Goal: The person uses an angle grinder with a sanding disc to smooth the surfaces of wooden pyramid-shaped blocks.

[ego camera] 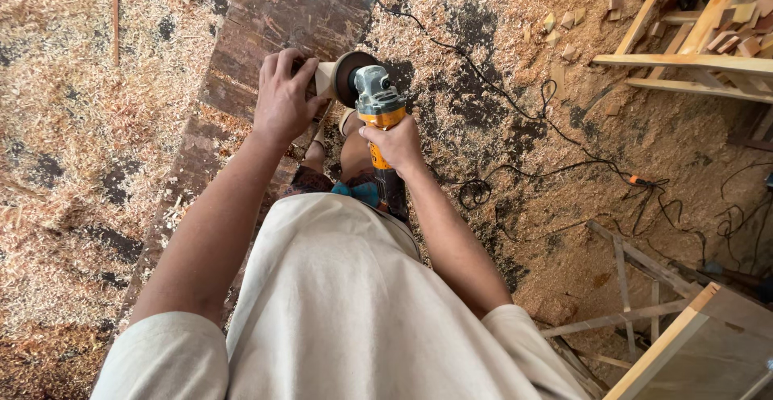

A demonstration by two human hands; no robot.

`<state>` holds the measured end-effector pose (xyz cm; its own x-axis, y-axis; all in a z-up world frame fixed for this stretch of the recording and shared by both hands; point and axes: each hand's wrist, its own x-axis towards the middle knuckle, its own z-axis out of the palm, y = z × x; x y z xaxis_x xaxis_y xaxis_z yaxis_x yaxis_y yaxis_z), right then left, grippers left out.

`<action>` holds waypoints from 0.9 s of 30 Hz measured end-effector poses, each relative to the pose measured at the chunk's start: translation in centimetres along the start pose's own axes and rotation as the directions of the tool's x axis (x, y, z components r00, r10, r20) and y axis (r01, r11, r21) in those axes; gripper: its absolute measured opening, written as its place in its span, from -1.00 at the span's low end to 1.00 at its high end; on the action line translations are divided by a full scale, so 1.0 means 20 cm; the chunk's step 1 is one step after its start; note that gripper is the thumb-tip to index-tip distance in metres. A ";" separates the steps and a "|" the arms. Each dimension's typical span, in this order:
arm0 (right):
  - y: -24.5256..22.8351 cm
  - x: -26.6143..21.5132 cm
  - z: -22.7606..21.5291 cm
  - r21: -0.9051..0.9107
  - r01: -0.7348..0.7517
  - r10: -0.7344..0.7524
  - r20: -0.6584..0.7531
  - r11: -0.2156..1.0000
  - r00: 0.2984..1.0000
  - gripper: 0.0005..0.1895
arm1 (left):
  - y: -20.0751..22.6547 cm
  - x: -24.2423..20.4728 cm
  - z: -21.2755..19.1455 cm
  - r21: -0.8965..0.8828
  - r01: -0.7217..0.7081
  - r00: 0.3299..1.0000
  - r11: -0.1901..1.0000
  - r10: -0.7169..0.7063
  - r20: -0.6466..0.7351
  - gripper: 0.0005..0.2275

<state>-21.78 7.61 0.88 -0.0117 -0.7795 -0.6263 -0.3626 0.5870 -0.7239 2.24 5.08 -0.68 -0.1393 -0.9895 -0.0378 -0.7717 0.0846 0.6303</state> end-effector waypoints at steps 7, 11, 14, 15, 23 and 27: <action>0.03 0.00 -0.04 -0.054 -0.007 0.004 -0.045 0.999 0.999 -0.79 | -0.01 0.00 -0.01 0.030 0.021 0.998 0.999 -0.023 0.059 -0.38; 0.03 -0.02 -0.08 -0.046 -0.025 0.021 -0.102 0.999 0.995 -0.78 | 0.00 0.01 0.00 0.047 0.026 0.997 0.999 -0.030 0.072 -0.37; 0.03 -0.02 -0.10 -0.015 -0.011 0.009 -0.097 1.000 0.995 -0.78 | 0.00 0.01 0.00 0.047 0.027 0.997 0.999 -0.030 0.067 -0.37; 0.03 -0.02 -0.10 0.003 0.011 -0.010 -0.089 1.000 0.996 -0.78 | 0.00 0.01 0.00 0.047 0.028 0.997 0.999 -0.031 0.065 -0.37; 0.04 0.02 -0.02 -0.131 0.051 -0.049 0.019 0.990 0.999 -0.76 | 0.01 0.01 0.00 0.039 0.023 0.998 0.999 -0.025 0.050 -0.41; 0.03 0.03 -0.01 -0.197 -0.001 0.002 0.006 0.980 1.000 -0.76 | 0.01 -0.01 0.01 0.023 0.013 0.999 1.000 -0.014 0.039 -0.41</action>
<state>-22.22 7.46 0.20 -0.0072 -0.7769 -0.6296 -0.5388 0.5335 -0.6520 2.06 5.22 -0.70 -0.1530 -0.9852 -0.0769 -0.7877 0.0746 0.6115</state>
